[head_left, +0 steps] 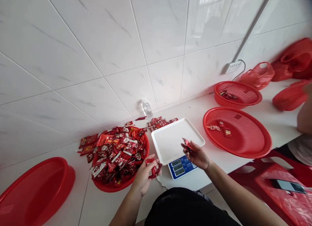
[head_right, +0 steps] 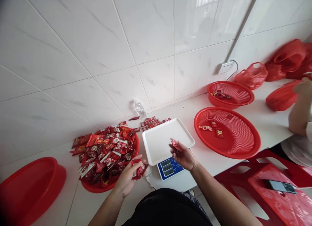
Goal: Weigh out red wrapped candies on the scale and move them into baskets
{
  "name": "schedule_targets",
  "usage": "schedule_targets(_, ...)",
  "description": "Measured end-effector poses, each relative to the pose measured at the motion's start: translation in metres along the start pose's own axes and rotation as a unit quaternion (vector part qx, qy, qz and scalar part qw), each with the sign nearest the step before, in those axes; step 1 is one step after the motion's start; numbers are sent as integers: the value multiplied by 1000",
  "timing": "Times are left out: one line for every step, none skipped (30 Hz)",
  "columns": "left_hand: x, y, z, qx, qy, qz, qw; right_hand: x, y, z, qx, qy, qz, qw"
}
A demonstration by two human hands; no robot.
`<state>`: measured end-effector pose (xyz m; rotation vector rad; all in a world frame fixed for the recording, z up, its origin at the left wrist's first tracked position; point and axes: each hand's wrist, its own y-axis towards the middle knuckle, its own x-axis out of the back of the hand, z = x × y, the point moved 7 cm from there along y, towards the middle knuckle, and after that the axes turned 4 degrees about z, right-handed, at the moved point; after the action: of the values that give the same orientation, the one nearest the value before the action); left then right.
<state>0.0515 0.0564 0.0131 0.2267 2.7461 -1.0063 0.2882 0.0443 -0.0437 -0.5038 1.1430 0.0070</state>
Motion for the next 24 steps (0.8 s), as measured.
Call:
schedule_targets(9,0,4,12,-17,-16,1000,12,-6,24,49,-17,-28,998)
schedule_targets(17,1,8,24,-32,-31,999,24,-13,49,102,-37,-60,992)
schedule_targets(25,1,13,38,-45,-46,997,38,-23,73,159,-58,-96,981)
schedule_targets(31,0,18,51,-56,-57,996,50,-33,96,218,-76,-130,964)
schedule_targets(35,0,23,63,-65,-65,994,60,-44,116,271,-92,-160,945)
schedule_targets(37,-1,27,73,-70,-70,992,69,-53,131,313,-104,-186,926)
schedule_targets(38,-2,31,79,-73,-71,992,76,-61,142,343,-111,-209,909)
schedule_targets(36,-2,33,81,-75,-67,992,81,-67,147,359,-114,-232,897)
schedule_targets(34,-3,34,82,-75,-61,992,84,-70,149,365,-116,-252,888)
schedule_targets(30,-3,35,82,-74,-54,993,83,-71,147,367,-120,-266,883)
schedule_targets(25,-4,36,83,-72,-42,993,80,-70,142,364,-126,-272,882)
schedule_targets(19,-5,37,88,-71,-28,993,73,-67,134,355,-136,-267,885)
schedule_targets(11,-5,38,94,-70,-13,993,63,-61,123,337,-153,-245,896)
schedule_targets(3,-6,39,102,-68,4,992,51,-54,109,305,-173,-213,912)
schedule_targets(-6,-6,39,109,-65,20,992,38,-45,90,257,-200,-173,930)
schedule_targets(-14,-6,40,113,-61,34,991,24,-36,68,191,-232,-120,946)
schedule_targets(-22,-6,40,115,-55,45,991,12,-30,45,132,-263,-72,953)
schedule_targets(-29,-5,39,114,-49,54,991,1,-26,22,80,-291,-34,953)
schedule_targets(-36,-3,39,111,-42,60,991,-7,-23,2,39,-314,-2,949)
schedule_targets(-41,-1,38,107,-37,64,991,-14,-21,-17,6,-330,24,944)
schedule_targets(-47,1,36,103,-34,69,992,-19,-19,-33,-16,-336,43,941)
schedule_targets(-52,4,35,100,-37,74,992,-24,-17,-45,-27,-337,57,940)
schedule_targets(-57,6,33,94,-45,83,991,-28,-15,-54,-30,-330,65,941)
schedule_targets(-62,8,30,85,-56,95,990,-32,-12,-60,-25,-319,68,945)
